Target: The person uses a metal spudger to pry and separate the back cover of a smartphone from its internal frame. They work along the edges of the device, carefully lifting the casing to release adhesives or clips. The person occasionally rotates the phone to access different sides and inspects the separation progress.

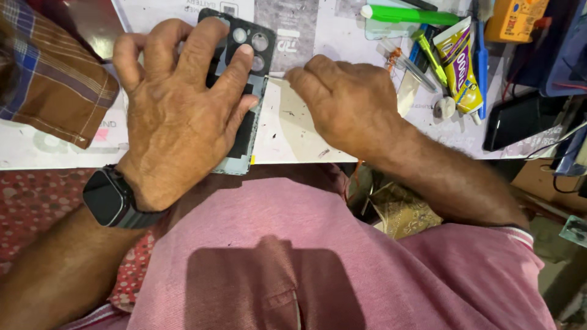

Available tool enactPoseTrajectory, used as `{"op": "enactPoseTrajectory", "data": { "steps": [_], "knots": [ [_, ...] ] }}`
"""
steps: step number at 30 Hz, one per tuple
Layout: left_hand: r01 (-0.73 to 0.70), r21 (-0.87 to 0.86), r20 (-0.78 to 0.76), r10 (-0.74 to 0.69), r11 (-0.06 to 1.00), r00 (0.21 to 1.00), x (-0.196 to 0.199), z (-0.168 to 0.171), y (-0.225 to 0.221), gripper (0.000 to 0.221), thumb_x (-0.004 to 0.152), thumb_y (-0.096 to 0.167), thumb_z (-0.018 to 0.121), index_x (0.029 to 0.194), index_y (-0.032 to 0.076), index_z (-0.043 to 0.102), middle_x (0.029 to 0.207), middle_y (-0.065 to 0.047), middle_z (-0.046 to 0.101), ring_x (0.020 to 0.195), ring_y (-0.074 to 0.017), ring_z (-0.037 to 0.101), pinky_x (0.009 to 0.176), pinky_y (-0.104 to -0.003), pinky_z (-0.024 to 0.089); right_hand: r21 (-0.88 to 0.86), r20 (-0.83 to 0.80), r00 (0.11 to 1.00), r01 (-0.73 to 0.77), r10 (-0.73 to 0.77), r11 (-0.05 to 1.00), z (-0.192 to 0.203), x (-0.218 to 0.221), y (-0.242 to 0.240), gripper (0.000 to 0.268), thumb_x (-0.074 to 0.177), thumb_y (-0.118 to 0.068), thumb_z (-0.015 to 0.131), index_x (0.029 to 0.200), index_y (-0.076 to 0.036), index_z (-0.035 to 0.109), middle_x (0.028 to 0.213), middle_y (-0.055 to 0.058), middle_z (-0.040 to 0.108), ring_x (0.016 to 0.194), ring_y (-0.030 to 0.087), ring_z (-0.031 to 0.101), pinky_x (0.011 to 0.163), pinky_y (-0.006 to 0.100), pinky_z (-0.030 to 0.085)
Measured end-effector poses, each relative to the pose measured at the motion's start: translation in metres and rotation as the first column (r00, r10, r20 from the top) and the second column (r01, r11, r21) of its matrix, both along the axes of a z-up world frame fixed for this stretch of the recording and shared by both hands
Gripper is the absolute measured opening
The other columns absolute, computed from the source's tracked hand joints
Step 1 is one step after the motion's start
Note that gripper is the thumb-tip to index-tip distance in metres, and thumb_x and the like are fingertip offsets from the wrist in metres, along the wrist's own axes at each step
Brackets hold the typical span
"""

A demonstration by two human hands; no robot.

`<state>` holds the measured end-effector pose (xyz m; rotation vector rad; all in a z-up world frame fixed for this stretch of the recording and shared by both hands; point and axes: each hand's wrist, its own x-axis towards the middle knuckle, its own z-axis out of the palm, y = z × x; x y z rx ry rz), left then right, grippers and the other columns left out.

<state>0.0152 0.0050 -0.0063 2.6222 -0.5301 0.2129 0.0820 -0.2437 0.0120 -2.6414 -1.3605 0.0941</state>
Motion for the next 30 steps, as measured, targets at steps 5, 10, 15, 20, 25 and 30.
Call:
{"op": "enactPoseTrajectory", "data": {
  "steps": [5, 10, 15, 20, 25, 30],
  "knots": [
    [0.006, -0.025, -0.025, -0.007, 1.0, 1.0, 0.002, 0.002, 0.002, 0.042, 0.101, 0.029, 0.08, 0.135, 0.006, 0.071, 0.143, -0.011, 0.052, 0.13, -0.0314, 0.042, 0.112, -0.053, 0.025, -0.009, 0.012, 1.0, -0.011, 0.012, 1.0, -0.001, 0.0, -0.001, 0.019, 0.098, -0.011, 0.066, 0.115, -0.006, 0.072, 0.098, 0.007, 0.069, 0.069, 0.02, 0.068, 0.056, 0.036, 0.053],
    [0.009, -0.037, -0.018, -0.01, 0.999, 1.0, 0.001, 0.001, 0.003, 0.041, 0.101, 0.029, 0.079, 0.135, 0.006, 0.071, 0.143, -0.012, 0.051, 0.13, -0.0314, 0.041, 0.114, -0.052, 0.025, 0.024, -0.007, 1.0, -0.013, 0.013, 1.0, -0.01, -0.002, -0.005, 0.012, 0.102, -0.009, 0.066, 0.112, -0.004, 0.072, 0.094, 0.007, 0.069, 0.068, 0.02, 0.067, 0.054, 0.036, 0.053],
    [0.015, -0.061, -0.048, -0.018, 0.998, 0.999, 0.003, 0.002, 0.003, 0.041, 0.101, 0.029, 0.079, 0.134, 0.005, 0.072, 0.143, -0.011, 0.052, 0.129, -0.0307, 0.041, 0.113, -0.052, 0.025, -0.001, 0.001, 1.0, -0.024, 0.024, 1.0, -0.015, 0.002, -0.007, 0.009, 0.105, -0.011, 0.067, 0.107, -0.003, 0.073, 0.093, 0.011, 0.072, 0.059, 0.018, 0.064, 0.044, 0.032, 0.049],
    [0.003, -0.044, -0.052, -0.005, 0.999, 0.999, 0.004, 0.002, 0.002, 0.042, 0.1, 0.031, 0.08, 0.133, 0.006, 0.073, 0.143, -0.01, 0.052, 0.129, -0.0303, 0.041, 0.113, -0.052, 0.025, 0.09, -0.008, 1.0, -0.026, 0.027, 0.996, -0.008, 0.0, -0.001, 0.009, 0.102, -0.008, 0.067, 0.108, -0.004, 0.072, 0.094, 0.011, 0.071, 0.061, 0.02, 0.065, 0.049, 0.035, 0.051],
    [0.005, -0.049, -0.063, -0.008, 0.999, 0.998, 0.003, 0.002, 0.002, 0.042, 0.1, 0.031, 0.08, 0.133, 0.006, 0.073, 0.143, -0.01, 0.052, 0.129, -0.0301, 0.041, 0.113, -0.052, 0.025, 0.113, -0.084, 0.996, 0.037, -0.028, 0.993, -0.003, -0.001, -0.001, 0.008, 0.104, -0.006, 0.066, 0.11, -0.002, 0.071, 0.097, 0.01, 0.07, 0.068, 0.02, 0.067, 0.054, 0.034, 0.053],
    [0.01, -0.046, -0.063, -0.012, 0.999, 0.998, 0.004, -0.001, 0.003, 0.043, 0.1, 0.032, 0.08, 0.134, 0.006, 0.073, 0.143, -0.011, 0.051, 0.129, -0.0302, 0.04, 0.113, -0.053, 0.025, 0.127, -0.104, 0.995, 0.01, 0.003, 0.992, -0.003, -0.006, 0.003, 0.01, 0.102, -0.005, 0.068, 0.109, 0.001, 0.071, 0.092, 0.011, 0.068, 0.062, 0.018, 0.063, 0.048, 0.033, 0.05]
  ]
}}
